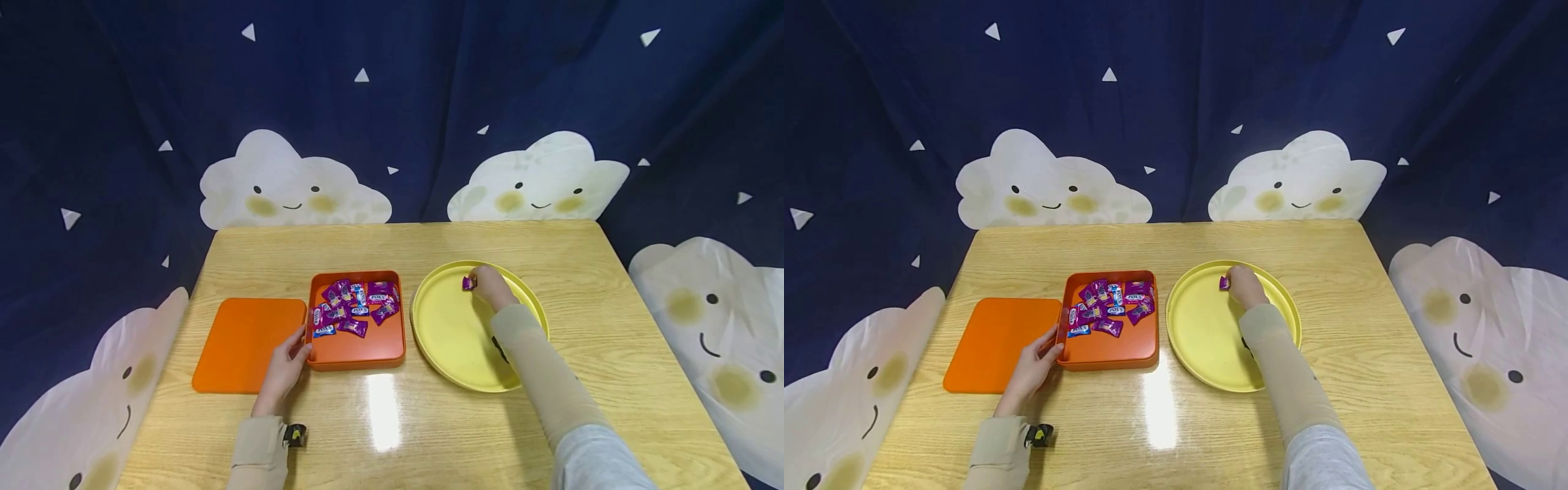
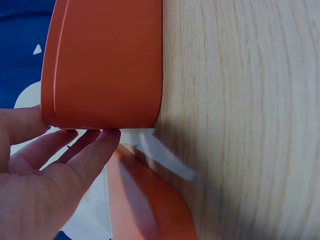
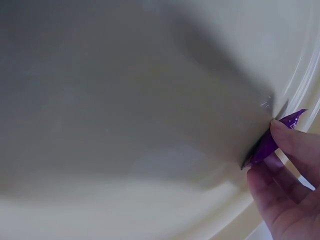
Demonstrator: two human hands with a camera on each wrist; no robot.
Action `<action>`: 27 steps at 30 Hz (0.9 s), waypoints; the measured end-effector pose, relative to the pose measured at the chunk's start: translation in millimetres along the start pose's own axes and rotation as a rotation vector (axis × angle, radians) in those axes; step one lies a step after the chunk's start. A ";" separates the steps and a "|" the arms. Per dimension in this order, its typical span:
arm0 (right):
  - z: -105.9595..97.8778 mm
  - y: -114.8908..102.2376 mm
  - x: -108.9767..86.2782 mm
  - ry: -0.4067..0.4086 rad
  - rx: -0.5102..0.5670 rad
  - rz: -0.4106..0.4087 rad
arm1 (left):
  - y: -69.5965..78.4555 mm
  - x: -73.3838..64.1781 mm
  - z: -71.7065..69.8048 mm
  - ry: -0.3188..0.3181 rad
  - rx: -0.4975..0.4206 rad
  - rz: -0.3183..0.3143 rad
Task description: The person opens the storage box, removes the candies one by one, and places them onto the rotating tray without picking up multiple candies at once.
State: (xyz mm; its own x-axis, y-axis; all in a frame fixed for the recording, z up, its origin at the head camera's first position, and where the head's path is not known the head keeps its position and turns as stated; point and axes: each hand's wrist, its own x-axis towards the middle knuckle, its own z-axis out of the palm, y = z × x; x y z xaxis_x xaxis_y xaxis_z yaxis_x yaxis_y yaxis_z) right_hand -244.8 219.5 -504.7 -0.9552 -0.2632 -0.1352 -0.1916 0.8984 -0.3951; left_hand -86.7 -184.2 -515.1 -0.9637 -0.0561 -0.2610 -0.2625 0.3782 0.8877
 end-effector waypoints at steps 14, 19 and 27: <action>-17.6 -16.0 -0.9 0.031 -0.029 0.064 | 0.2 -0.6 -0.5 -0.001 -0.005 0.004; -26.9 -34.0 3.3 0.181 -0.029 -0.030 | -0.1 -0.5 -0.7 -0.007 -0.002 0.005; -31.9 -74.1 14.1 0.307 -0.030 -0.242 | 0.0 0.0 -0.5 -0.011 -0.009 0.007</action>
State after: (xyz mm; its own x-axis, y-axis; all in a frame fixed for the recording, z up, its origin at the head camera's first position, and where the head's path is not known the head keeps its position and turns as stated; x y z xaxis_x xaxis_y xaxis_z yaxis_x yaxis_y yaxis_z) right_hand -251.2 160.4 -448.3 -0.9038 -0.3552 0.2389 -0.4217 0.8343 -0.3552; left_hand -86.7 -184.7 -514.9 -0.9649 -0.0432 -0.2592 -0.2564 0.3703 0.8928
